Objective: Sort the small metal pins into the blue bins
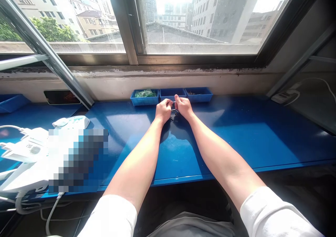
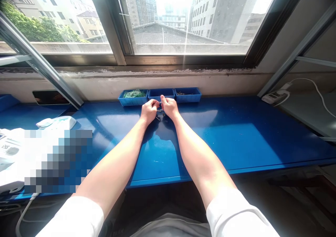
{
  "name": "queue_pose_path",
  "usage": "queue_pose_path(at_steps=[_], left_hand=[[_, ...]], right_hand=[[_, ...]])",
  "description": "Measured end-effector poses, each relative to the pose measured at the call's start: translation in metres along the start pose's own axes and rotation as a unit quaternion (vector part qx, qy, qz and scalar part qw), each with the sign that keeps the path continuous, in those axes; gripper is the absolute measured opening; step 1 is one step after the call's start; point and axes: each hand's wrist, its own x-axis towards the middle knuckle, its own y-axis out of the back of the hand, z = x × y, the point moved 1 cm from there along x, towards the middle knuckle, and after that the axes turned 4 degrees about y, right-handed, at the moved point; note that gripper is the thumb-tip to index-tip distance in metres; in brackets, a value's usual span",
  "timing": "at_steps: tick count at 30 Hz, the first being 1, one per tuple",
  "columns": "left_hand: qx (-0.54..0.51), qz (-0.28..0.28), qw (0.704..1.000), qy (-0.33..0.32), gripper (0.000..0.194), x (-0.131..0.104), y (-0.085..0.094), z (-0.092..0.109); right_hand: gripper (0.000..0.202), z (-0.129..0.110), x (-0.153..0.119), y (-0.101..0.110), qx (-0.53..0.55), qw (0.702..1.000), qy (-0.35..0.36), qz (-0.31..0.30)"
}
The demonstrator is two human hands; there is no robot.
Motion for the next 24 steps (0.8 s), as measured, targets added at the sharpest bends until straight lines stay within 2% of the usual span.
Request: queue_pose_path(at_steps=[4, 9, 13, 16, 20, 24], left_hand=[[0.026, 0.005, 0.999, 0.020, 0.026, 0.001, 0.000, -0.002], [0.057, 0.002, 0.997, 0.045, 0.038, 0.002, 0.000, -0.003], [0.064, -0.005, 0.997, 0.050, 0.039, 0.002, 0.000, -0.002], [0.051, -0.006, 0.997, 0.053, 0.036, 0.001, 0.001, 0.000], [0.038, 0.032, 0.995, 0.084, 0.033, 0.002, 0.003, 0.001], [0.062, 0.031, 0.990, 0.122, 0.026, 0.004, 0.004, -0.002]], right_hand=[[0.037, 0.001, 0.001, 0.000, 0.047, 0.999, 0.021, -0.002], [0.034, 0.001, 0.000, 0.000, 0.034, 0.999, 0.020, -0.002], [0.027, -0.002, -0.002, 0.000, 0.110, 0.994, 0.011, -0.007], [0.025, -0.004, -0.002, 0.002, 0.128, 0.992, -0.005, -0.010], [0.025, 0.000, 0.004, 0.010, 0.070, 0.995, 0.006, 0.076], [0.037, 0.007, 0.012, 0.027, -0.077, 0.982, 0.003, 0.174]])
